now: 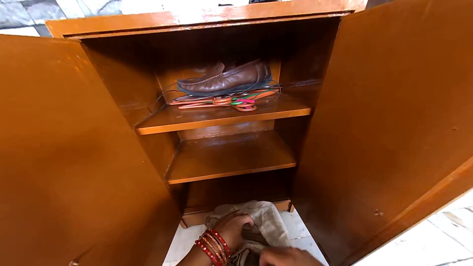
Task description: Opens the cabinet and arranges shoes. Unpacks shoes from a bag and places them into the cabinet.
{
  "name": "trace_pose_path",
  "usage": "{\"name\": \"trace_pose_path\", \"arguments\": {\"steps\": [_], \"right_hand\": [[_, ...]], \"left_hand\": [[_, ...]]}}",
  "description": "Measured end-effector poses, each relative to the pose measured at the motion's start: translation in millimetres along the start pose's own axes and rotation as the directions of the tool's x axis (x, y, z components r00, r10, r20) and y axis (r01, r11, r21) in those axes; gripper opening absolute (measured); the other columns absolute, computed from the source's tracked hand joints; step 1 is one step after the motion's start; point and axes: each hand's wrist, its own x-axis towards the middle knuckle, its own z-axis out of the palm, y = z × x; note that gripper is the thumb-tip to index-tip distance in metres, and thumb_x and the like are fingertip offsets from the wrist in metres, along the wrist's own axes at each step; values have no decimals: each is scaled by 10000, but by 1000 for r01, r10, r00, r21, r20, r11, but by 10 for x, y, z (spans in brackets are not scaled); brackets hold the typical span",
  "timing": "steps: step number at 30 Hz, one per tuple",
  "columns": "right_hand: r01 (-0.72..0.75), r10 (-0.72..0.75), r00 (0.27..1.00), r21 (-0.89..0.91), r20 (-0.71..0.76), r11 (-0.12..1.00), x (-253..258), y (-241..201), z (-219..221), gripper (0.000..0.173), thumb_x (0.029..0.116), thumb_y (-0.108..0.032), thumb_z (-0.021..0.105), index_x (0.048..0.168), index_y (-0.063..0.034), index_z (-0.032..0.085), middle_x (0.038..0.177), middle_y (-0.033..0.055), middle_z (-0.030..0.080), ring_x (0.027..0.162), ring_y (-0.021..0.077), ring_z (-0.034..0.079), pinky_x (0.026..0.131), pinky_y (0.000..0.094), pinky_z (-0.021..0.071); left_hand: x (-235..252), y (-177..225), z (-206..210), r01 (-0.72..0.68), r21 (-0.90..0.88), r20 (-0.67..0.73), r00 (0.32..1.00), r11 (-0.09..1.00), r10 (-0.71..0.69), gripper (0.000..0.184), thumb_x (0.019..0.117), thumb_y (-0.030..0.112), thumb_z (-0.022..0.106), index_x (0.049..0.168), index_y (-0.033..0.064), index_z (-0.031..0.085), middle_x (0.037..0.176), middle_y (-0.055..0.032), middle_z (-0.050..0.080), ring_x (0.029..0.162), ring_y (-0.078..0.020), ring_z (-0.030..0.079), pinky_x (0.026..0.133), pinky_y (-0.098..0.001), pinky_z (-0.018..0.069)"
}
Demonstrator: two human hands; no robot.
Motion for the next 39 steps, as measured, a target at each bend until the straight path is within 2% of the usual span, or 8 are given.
{"name": "trace_pose_path", "arguments": {"steps": [5,9,13,17,20,26,35,39], "right_hand": [[-369,393,911,-185,121,911,283,257,-247,388,963,-147,654,1350,-107,656,1476,229,486,1307,456,525,941,634,510],[-470,507,850,-229,142,852,394,316,-206,427,1004,-304,650,1407,-163,634,1612,201,340,1367,467,466,953,635,503],[-593,647,760,-342,63,729,494,365,-249,577,966,-242,694,1448,14,507,1555,260,397,1223,490,585,910,625,531],[-703,742,671,-320,-4,635,516,653,-352,868,872,-45,740,1614,-58,289,1622,275,301,1244,537,557,933,673,507],[-712,759,649,-304,58,633,509,683,-368,936,898,-112,750,1647,-82,189,1606,312,308,1313,538,510,1005,681,456],[-607,645,761,-279,66,744,643,847,-250,791,840,-73,787,1548,-55,434,1618,252,304,1380,512,434,1019,689,442],[-538,561,828,-275,8,797,676,728,-302,900,769,41,791,1562,-76,382,1598,214,341,1385,476,444,1015,657,453],[-519,537,843,-267,-4,812,680,725,-281,885,770,3,816,1549,-53,401,1591,235,346,1388,484,441,1012,664,455]], "left_hand": [[138,-90,29,-1,3,-123,992,1000,1,909,809,-184,587,1595,229,389,1691,-105,259,1546,-344,279,1204,-549,338],[233,-70,-43,-74,-5,-160,984,997,73,923,843,-181,546,1639,206,282,1731,-124,98,1603,-310,82,1282,-498,162],[361,-22,-93,-64,38,-156,985,997,69,849,940,-134,478,1656,233,205,1735,-87,103,1600,-268,131,1280,-454,201],[339,-36,-163,-175,-49,-100,980,983,169,447,1020,15,507,1451,102,584,1521,-106,543,1429,-260,492,1205,-468,360],[179,40,-234,-303,-98,21,952,948,306,291,1034,170,591,1263,28,701,1323,-181,661,1272,-311,608,1122,-494,435],[10,300,-57,-208,217,317,939,954,133,434,951,133,697,1375,71,629,1427,-199,595,1330,-426,546,1049,-658,432],[-252,221,-255,-83,154,41,996,985,78,360,961,18,590,1264,155,729,1200,-193,723,1161,-429,657,965,-654,486],[-386,-167,-478,-433,-41,-532,772,900,348,280,876,168,663,1124,101,773,1039,-71,776,976,-207,744,880,-492,594]]}}
